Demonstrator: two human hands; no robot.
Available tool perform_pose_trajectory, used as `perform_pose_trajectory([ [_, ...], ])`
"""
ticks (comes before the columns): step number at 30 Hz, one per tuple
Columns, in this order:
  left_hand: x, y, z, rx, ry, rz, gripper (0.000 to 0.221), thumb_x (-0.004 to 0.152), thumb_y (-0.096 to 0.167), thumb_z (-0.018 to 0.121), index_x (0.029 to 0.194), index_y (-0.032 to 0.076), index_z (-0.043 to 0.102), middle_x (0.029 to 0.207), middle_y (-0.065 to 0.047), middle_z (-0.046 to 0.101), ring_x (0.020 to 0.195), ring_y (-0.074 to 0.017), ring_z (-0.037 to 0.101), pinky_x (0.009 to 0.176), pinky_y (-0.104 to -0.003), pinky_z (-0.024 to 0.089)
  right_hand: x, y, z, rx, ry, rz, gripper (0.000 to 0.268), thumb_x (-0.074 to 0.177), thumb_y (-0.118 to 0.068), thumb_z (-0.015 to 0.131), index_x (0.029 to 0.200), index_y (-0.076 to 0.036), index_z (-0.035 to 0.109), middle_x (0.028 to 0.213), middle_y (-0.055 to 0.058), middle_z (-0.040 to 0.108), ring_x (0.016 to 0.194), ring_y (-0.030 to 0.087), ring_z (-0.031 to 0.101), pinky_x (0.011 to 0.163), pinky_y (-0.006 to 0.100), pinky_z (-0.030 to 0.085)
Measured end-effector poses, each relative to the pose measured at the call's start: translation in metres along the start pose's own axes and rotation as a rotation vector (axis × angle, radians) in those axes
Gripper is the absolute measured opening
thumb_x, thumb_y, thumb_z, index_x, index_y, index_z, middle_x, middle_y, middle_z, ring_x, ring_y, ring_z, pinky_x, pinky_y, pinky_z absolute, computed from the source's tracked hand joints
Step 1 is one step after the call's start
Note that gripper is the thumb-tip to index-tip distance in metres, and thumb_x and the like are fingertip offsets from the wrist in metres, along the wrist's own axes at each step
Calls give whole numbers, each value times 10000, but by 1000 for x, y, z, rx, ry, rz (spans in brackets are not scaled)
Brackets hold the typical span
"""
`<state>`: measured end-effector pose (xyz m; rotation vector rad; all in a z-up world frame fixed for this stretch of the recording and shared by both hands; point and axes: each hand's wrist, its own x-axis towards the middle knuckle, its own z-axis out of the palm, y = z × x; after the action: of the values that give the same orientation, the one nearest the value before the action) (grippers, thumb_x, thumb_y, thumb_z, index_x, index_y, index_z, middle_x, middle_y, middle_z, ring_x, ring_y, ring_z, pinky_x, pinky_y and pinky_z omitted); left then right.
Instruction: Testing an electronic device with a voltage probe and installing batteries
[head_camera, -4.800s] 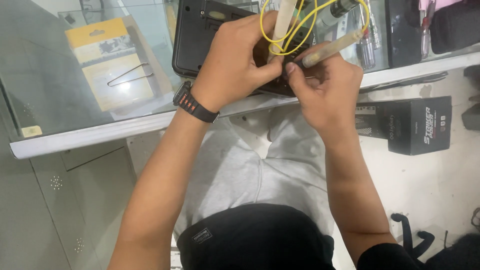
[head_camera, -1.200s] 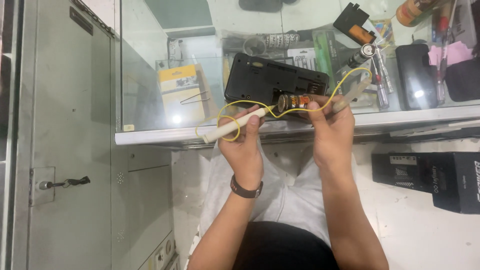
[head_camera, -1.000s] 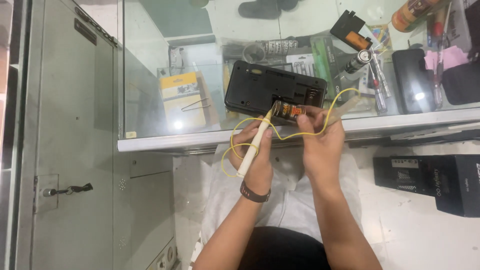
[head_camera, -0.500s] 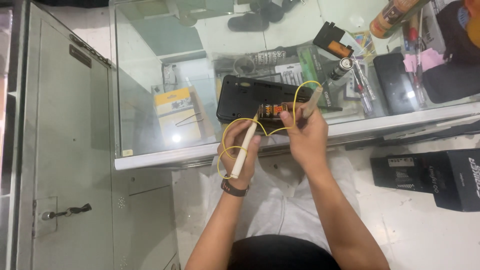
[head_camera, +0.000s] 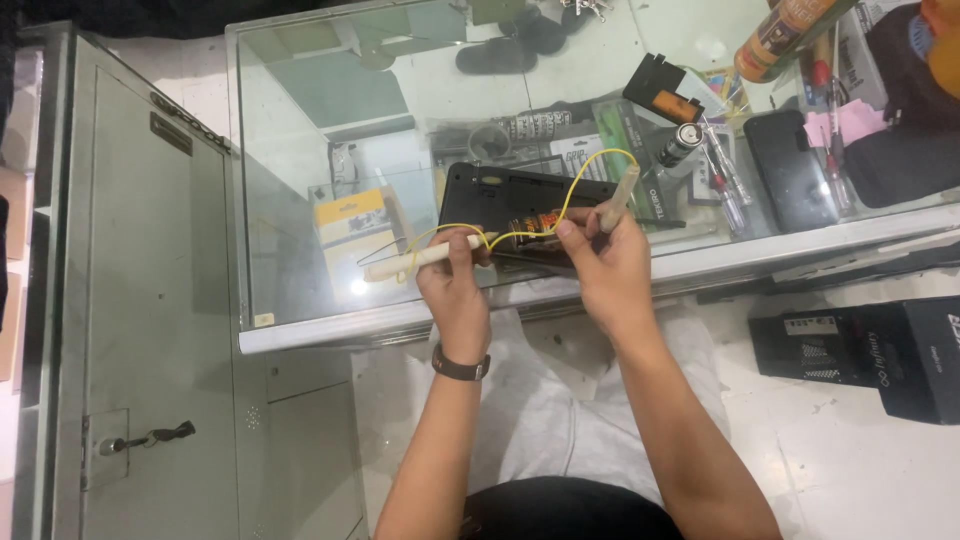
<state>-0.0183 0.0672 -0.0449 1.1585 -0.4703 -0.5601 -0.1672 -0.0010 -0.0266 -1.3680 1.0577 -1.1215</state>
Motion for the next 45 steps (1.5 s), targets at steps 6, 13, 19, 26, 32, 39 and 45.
perform_pose_trajectory([
  [6,-4,23,13,-102,35,-88,363,1040,337,606,978,-12,680,891,-94,610,738,-165,639,661,-266,574,0,-17,3,1,-1,10,319,984,-134,745,874,-117,446,1069,110,719,911,116,677,822,270,559],
  [13,-6,30,18,-61,-1,-133,377,1041,359,596,962,2,684,903,-101,633,706,-188,678,644,-301,621,4,-12,-4,35,-18,15,301,990,-127,733,889,-105,450,1106,164,721,955,178,715,846,311,578],
  [19,12,43,8,267,-240,-127,357,1053,328,589,986,13,744,875,-142,730,658,-216,705,599,-357,625,16,-43,1,-352,-182,-23,315,918,-175,805,849,-81,512,1090,162,772,1040,314,755,862,432,554],
  [26,38,36,2,601,-292,-19,269,927,348,776,1065,118,797,872,-120,703,786,-266,727,740,-380,581,37,-37,14,-707,-128,-141,333,944,-359,773,875,-97,579,814,162,731,878,410,728,744,493,541],
  [32,22,37,7,334,-72,-120,253,855,160,847,1053,23,769,885,-187,726,775,-238,742,680,-350,667,33,-41,11,-699,-82,-105,315,952,-327,762,869,-71,598,782,169,706,819,413,721,710,479,544],
  [39,15,28,10,171,28,-134,221,874,155,838,1007,0,752,893,-125,668,806,-188,699,728,-328,679,52,-39,0,-714,-210,-112,360,1054,-383,571,936,-44,597,834,245,684,930,491,674,784,563,514],
  [45,16,21,9,171,45,-104,225,875,184,842,998,24,743,962,-111,657,840,-207,706,737,-349,694,58,-79,-7,-705,-372,-40,453,1068,-431,522,923,-19,641,852,281,705,982,526,662,831,593,486],
])
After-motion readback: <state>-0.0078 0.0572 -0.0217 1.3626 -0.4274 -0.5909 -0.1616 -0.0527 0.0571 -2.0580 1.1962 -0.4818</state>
